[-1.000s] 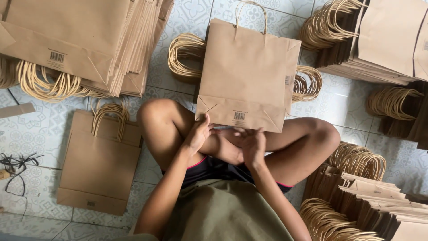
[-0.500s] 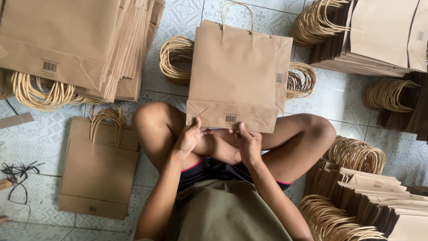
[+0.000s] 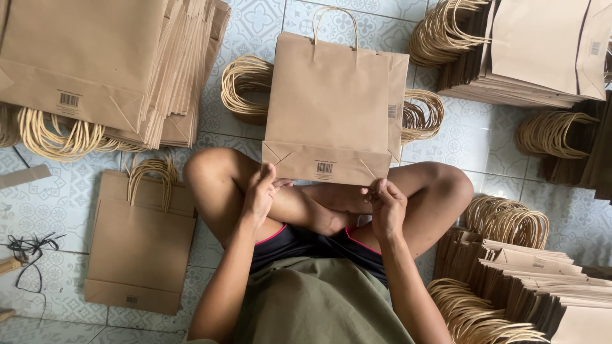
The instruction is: The person sits on the floor and assembles flat brown paper bags by folding the bottom panels, inserting the pre-attached rope handles, and pressing the seams to form a finished bag. The person repeats this process for several bags, stacking the completed ones nearby.
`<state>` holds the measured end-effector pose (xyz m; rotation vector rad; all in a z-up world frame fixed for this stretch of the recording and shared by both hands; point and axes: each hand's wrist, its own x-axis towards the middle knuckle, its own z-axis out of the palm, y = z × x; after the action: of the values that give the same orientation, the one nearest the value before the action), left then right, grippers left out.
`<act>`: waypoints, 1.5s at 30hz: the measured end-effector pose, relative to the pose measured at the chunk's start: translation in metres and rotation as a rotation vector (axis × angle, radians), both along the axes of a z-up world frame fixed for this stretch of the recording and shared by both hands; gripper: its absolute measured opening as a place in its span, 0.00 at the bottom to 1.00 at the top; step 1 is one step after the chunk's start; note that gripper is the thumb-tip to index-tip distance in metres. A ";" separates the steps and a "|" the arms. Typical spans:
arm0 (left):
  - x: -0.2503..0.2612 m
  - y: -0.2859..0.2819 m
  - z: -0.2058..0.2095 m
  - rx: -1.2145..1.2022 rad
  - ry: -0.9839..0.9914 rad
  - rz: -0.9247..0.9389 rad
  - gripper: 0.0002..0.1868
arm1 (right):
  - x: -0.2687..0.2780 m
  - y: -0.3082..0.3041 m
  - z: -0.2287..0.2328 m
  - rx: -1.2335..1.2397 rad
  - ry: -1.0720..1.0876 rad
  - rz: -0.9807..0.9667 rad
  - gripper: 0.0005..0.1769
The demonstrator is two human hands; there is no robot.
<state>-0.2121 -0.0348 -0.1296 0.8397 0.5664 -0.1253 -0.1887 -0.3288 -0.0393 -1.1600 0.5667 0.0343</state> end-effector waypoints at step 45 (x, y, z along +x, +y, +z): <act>0.160 0.029 0.184 0.873 -0.642 -0.195 0.16 | 0.162 -0.008 0.128 -0.506 -0.552 0.376 0.19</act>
<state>-0.0520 -0.0061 0.0544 1.6962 -0.1074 0.2334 -0.0264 -0.3369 0.0889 -1.6765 -0.1522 -0.1112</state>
